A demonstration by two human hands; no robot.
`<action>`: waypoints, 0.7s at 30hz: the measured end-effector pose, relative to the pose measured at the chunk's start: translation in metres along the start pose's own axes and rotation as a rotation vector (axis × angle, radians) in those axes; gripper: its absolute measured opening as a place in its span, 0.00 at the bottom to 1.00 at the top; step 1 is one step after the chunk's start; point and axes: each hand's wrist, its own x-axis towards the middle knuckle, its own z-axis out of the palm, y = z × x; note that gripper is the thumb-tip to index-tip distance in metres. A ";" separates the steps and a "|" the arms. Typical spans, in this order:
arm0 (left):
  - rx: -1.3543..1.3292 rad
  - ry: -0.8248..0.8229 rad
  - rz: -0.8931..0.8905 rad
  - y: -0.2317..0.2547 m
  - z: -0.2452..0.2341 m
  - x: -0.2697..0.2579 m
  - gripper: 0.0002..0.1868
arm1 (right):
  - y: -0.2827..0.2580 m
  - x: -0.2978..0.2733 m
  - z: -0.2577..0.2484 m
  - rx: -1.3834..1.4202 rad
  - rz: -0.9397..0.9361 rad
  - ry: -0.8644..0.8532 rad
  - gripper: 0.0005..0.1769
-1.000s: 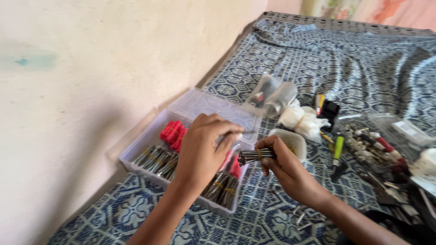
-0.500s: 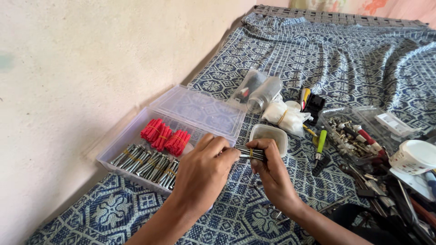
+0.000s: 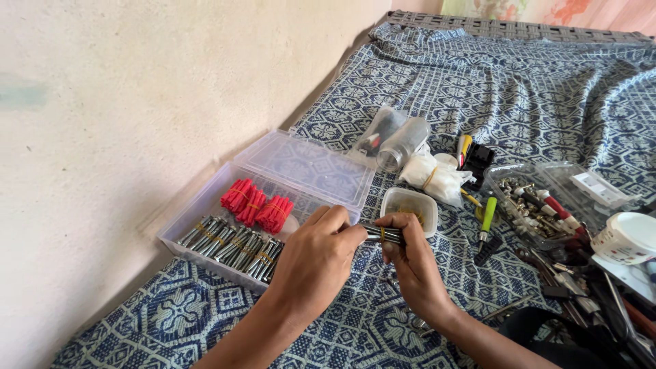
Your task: The person assembles small metal hardware pieces by hand, inserting pins into cylindrical bodies and securing them with rubber bands. They repeatedly pick up components from a plastic container and the floor, align them, and place the finished units back into the container.
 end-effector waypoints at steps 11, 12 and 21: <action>-0.083 -0.023 -0.044 -0.002 0.004 0.000 0.03 | -0.003 -0.001 0.000 -0.116 -0.034 0.009 0.17; -0.097 -0.013 -0.043 -0.001 0.005 0.000 0.03 | -0.002 -0.001 0.000 -0.116 -0.033 0.008 0.17; -0.275 -0.100 -0.178 -0.006 0.004 0.003 0.05 | -0.002 -0.002 -0.003 -0.238 -0.160 -0.003 0.22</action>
